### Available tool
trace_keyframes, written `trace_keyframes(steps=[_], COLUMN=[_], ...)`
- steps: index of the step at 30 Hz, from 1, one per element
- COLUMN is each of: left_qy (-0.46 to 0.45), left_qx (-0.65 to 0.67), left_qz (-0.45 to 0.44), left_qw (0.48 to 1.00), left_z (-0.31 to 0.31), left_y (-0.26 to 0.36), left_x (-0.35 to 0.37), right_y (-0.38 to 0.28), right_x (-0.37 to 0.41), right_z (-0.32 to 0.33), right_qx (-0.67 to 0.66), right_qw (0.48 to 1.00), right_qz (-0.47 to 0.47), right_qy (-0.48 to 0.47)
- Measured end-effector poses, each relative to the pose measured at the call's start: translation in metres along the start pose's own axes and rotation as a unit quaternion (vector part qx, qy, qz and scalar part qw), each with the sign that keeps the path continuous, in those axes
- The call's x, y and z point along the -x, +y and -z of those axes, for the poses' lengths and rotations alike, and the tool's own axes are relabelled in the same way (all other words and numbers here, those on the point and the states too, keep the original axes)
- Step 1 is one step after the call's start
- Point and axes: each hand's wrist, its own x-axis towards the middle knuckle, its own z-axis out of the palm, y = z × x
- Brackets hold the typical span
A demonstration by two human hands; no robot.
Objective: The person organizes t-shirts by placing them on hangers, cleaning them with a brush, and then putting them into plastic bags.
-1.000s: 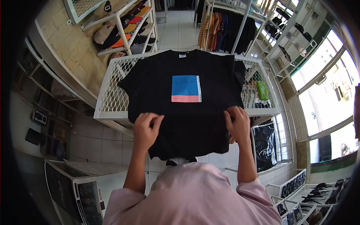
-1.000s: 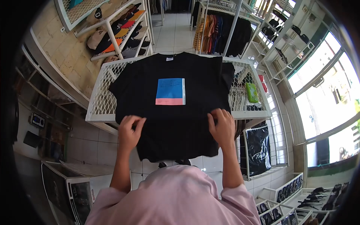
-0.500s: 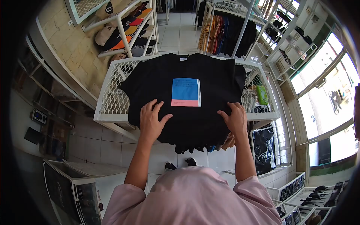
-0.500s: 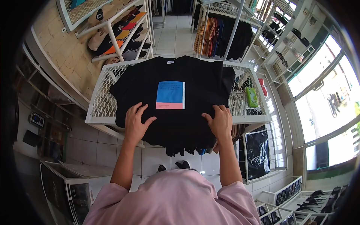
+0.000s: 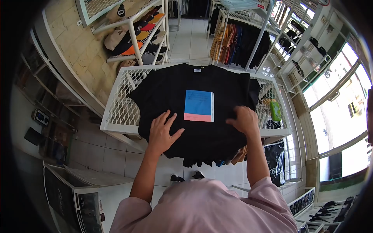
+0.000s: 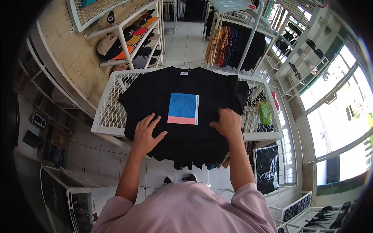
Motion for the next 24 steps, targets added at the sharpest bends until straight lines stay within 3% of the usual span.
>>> trace_keyframes(steps=[3, 7, 11, 15, 19, 24], left_qy=[-0.036, -0.049, -0.052, -0.046, -0.029, -0.031], left_qx=[0.015, -0.002, -0.011, -0.024, -0.036, -0.037], left_qz=[0.04, 0.044, 0.033, 0.025, 0.029, 0.03], left_qw=[0.998, 0.998, 0.998, 0.998, 0.998, 0.998], left_z=[0.014, 0.018, 0.009, 0.006, 0.003, 0.004], left_y=[0.009, 0.003, -0.009, -0.006, -0.003, -0.002], left_x=[-0.017, -0.033, -0.036, -0.035, -0.037, -0.039], right_y=[-0.02, -0.046, -0.055, -0.065, -0.071, -0.072], right_x=[-0.066, -0.175, -0.24, -0.259, -0.266, -0.275], right_z=[-0.019, -0.068, -0.1, -0.081, -0.044, -0.033], right_qx=[-0.116, -0.22, -0.143, -0.078, 0.013, 0.046], right_qw=[0.984, 0.924, 0.959, 0.991, 1.0, 0.994], right_qz=[0.103, 0.216, 0.138, 0.047, 0.003, 0.008], right_qy=[0.087, 0.224, 0.203, 0.101, -0.022, -0.094])
